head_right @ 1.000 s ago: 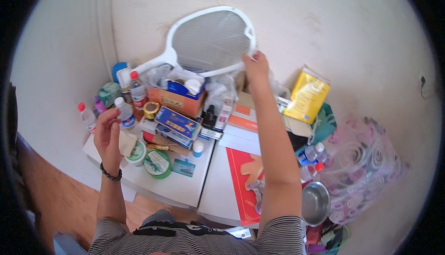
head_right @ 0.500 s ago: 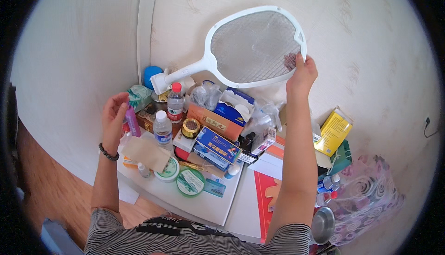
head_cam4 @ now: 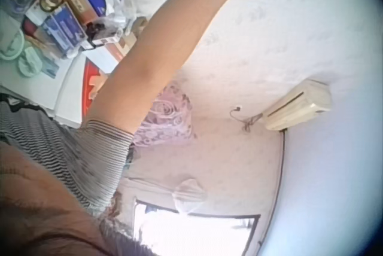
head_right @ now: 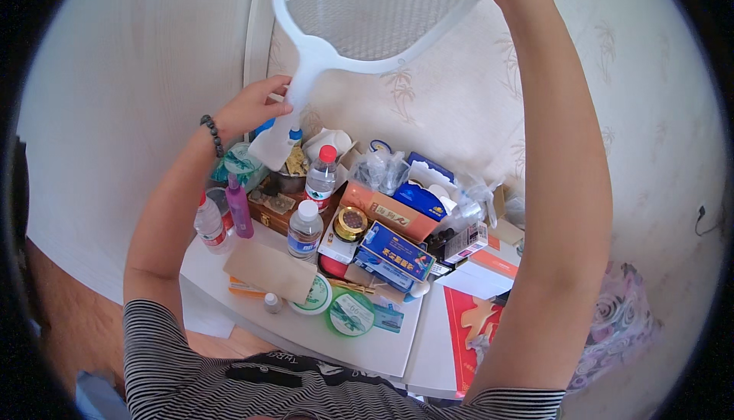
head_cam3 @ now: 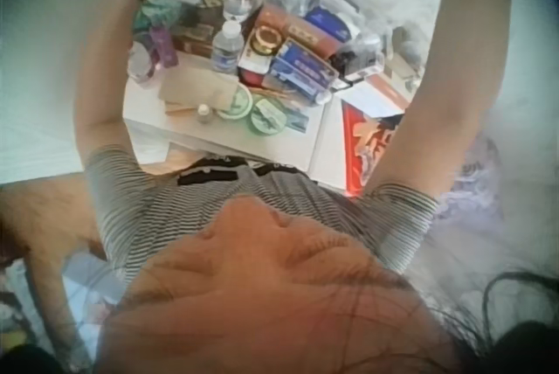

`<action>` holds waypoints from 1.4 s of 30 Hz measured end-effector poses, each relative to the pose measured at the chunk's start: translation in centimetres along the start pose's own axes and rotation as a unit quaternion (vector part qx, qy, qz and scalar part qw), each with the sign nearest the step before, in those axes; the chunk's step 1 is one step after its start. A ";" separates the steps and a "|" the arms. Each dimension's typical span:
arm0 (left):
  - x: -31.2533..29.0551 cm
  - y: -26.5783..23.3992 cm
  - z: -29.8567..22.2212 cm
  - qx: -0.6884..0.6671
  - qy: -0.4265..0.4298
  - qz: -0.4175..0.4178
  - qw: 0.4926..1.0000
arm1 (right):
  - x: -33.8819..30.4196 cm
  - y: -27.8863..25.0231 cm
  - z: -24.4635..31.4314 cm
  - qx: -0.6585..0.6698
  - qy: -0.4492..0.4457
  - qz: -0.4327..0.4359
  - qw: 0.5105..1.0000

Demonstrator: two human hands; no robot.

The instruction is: The person organizes a cluttered white cabinet surface in a bedroom. They wipe the surface with a cloth, move a mosquito racket, and handle various items including bottles, jars, and boxes. The person opens a tin can, inspects a blister pack, and rearranges items on the cabinet.

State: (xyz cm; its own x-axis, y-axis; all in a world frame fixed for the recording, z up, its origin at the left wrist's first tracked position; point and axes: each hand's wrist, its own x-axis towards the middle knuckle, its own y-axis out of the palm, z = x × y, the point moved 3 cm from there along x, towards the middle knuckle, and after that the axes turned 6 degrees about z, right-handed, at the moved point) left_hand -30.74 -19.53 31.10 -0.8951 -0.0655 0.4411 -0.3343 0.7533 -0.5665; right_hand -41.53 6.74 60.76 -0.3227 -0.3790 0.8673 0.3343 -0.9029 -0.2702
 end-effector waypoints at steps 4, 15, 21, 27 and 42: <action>0.3 0.5 0.9 0.009 -0.009 0.027 1.000 | 1.5 4.5 0.9 -0.029 0.001 0.046 0.999; -0.6 -1.2 0.7 -0.017 -0.010 -0.051 0.999 | 3.5 9.4 3.6 -0.089 -0.055 0.068 0.992; -2.9 -5.4 3.8 0.009 -0.066 -0.072 0.995 | -5.1 11.0 -0.2 -0.191 0.199 0.023 0.961; -2.2 -4.3 5.6 -0.029 -0.049 -0.073 0.996 | -16.8 17.2 -10.6 -0.231 0.166 0.353 0.891; -0.5 -4.1 8.8 0.071 -0.053 -0.053 0.995 | -23.4 26.1 -20.2 -0.426 0.120 0.588 0.677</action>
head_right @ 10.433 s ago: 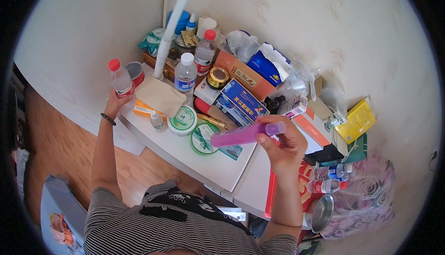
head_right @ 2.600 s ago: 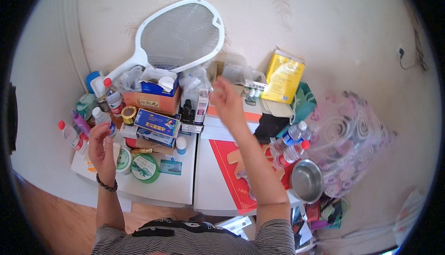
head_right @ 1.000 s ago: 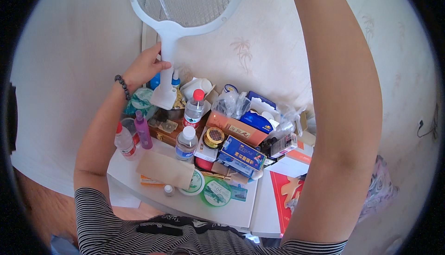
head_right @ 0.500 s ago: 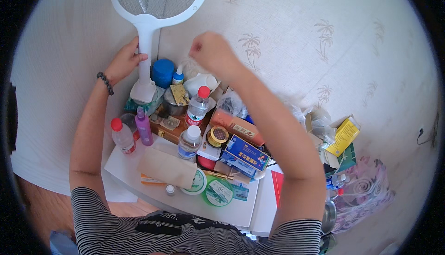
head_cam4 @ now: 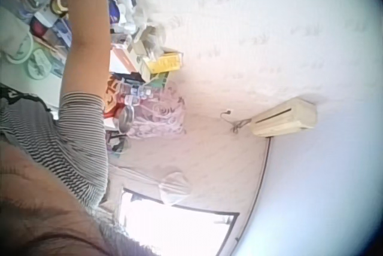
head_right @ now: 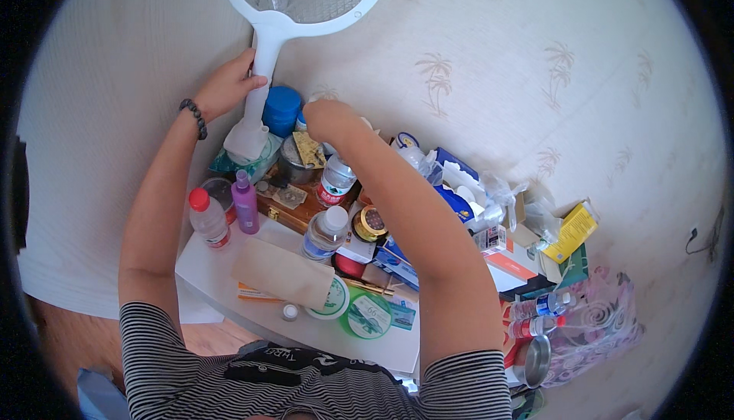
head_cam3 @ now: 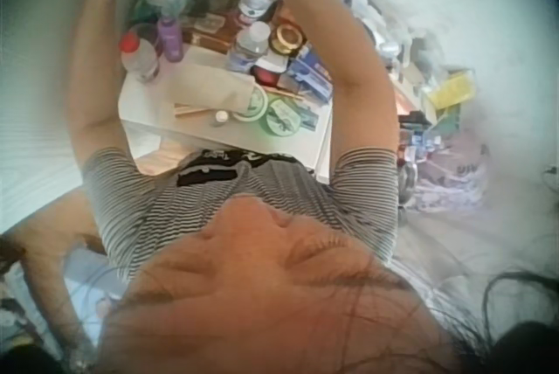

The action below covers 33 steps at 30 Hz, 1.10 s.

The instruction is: The person organizes a cluttered white cabinet surface in a bedroom. They wipe the surface with a cloth, move a mosquito racket, and handle various items including bottles, jars, and boxes. The person opens a tin can, inspects a blister pack, and rearranges items on the cabinet.

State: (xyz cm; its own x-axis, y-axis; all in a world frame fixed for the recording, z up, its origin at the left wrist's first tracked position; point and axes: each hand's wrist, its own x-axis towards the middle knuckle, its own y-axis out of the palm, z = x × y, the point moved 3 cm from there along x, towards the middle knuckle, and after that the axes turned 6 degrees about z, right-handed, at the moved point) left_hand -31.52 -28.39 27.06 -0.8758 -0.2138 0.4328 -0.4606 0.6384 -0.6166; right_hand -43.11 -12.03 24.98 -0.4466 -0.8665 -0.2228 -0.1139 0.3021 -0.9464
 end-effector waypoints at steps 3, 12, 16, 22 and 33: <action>-0.1 -0.1 0.3 -0.012 -0.013 0.006 1.000 | 0.5 0.5 1.0 0.000 0.024 -0.002 1.000; 0.3 0.2 1.1 -0.002 0.009 0.001 1.000 | 2.1 2.9 2.0 0.014 0.079 0.039 0.996; 0.0 0.2 0.9 0.023 0.016 -0.001 1.000 | 2.5 3.8 2.1 0.020 0.085 0.112 0.990; 0.3 0.6 1.2 0.010 0.015 -0.005 1.000 | 4.3 6.0 0.6 0.098 0.124 0.182 0.970; -0.1 0.2 0.6 0.024 0.007 -0.012 1.000 | 4.5 6.1 -0.4 0.111 0.118 0.019 0.987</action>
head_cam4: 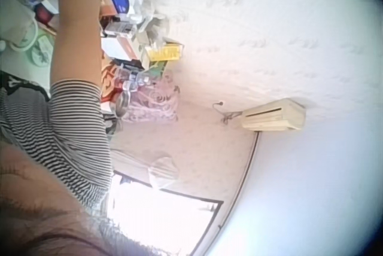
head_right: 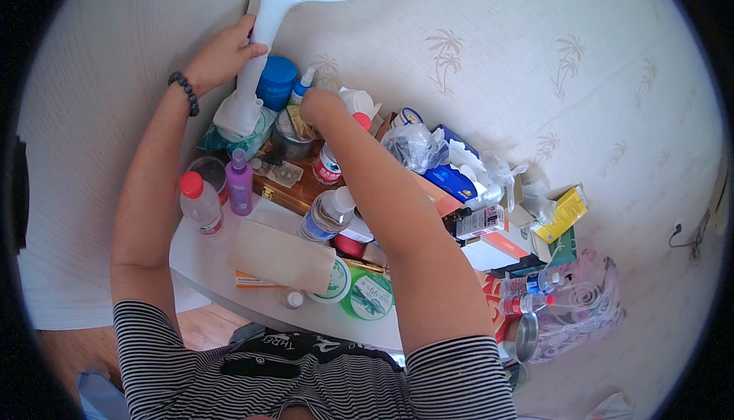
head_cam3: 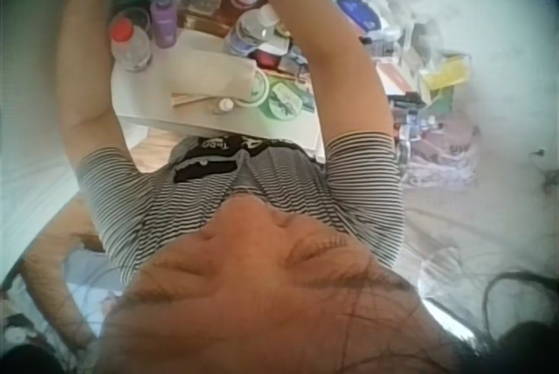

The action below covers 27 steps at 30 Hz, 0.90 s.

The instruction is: The person organizes a cluttered white cabinet surface in a bedroom. They wipe the surface with a cloth, move a mosquito racket, and handle various items including bottles, jars, and boxes. The person opens a tin can, inspects a blister pack, and rearranges items on the cabinet.

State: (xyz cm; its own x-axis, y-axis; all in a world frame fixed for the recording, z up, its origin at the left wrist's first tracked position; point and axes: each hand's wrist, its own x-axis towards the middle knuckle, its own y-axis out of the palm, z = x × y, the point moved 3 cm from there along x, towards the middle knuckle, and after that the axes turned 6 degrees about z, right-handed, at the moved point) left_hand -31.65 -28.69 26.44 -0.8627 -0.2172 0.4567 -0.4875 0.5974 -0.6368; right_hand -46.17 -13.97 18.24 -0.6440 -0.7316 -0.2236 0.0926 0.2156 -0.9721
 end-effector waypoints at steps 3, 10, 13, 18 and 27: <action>0.0 -0.1 -0.3 0.000 -0.011 0.005 1.000 | -0.8 -1.0 0.4 0.086 0.037 0.010 0.996; 0.9 -0.1 -0.8 -0.055 0.024 0.018 0.998 | -3.1 -4.6 1.7 0.250 0.084 0.016 0.964; 1.4 0.0 -2.4 -0.087 0.035 0.021 0.995 | -3.6 -6.0 1.0 0.246 0.058 0.054 0.966; 2.9 1.5 -4.1 -0.137 0.031 0.024 0.990 | -7.1 -10.7 0.1 0.208 0.058 -0.001 0.976; 5.7 6.4 -3.5 -0.068 0.001 0.038 0.997 | -13.1 -12.5 -5.1 0.238 0.060 -0.077 0.966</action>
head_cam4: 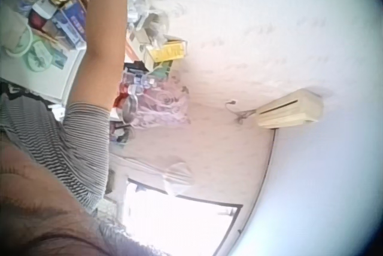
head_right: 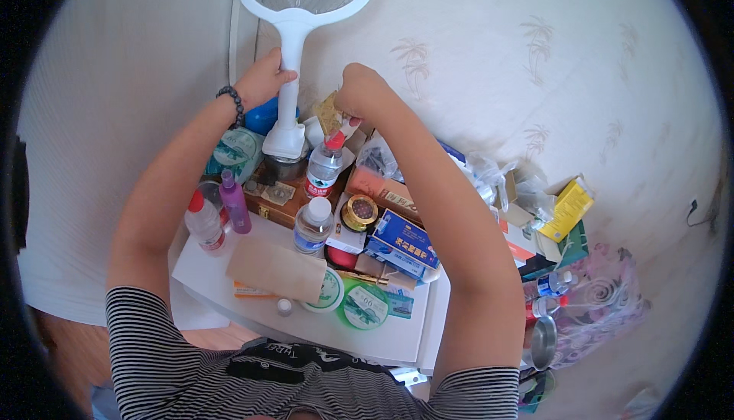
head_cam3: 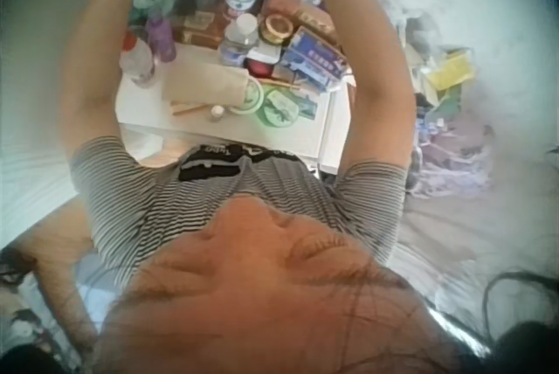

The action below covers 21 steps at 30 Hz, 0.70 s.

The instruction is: The person organizes a cluttered white cabinet surface in a bedroom. They wipe the surface with a cloth, move a mosquito racket, and handle various items including bottles, jars, and boxes. The person opens a tin can, inspects a blister pack, and rearranges items on the cabinet.

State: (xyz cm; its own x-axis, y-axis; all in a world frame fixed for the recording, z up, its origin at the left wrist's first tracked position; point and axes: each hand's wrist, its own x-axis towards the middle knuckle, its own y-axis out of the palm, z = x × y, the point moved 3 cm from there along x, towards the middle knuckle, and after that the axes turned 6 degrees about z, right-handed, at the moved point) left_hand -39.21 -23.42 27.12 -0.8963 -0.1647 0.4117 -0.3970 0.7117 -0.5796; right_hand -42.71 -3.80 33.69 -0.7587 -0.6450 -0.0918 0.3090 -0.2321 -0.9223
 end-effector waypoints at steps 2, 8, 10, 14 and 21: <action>0.1 0.4 0.1 0.010 -0.010 0.006 1.000 | -1.3 -0.6 -1.1 0.030 -0.020 -0.012 0.999; 0.5 0.4 -0.1 0.004 -0.064 0.056 0.996 | -6.5 -2.5 -3.9 0.179 -0.056 -0.013 0.982; 0.1 0.6 -0.5 -0.026 -0.090 0.057 0.994 | -8.5 -2.8 -5.1 0.235 -0.058 -0.010 0.970; 0.1 0.1 -0.5 -0.047 -0.120 0.051 0.990 | -11.6 -1.8 -8.1 0.336 -0.080 0.006 0.939; -0.2 0.2 -0.6 -0.072 -0.129 -0.007 0.989 | -17.0 1.6 -11.6 0.411 -0.058 0.017 0.910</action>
State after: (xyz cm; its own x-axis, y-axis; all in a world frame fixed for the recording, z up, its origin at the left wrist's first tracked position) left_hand -38.93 -22.85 27.36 -0.9189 -0.3307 0.2153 -0.3941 0.7953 -0.4607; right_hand -36.02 15.23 29.39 -0.6895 -0.7236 -0.0319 0.6920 -0.6451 -0.3239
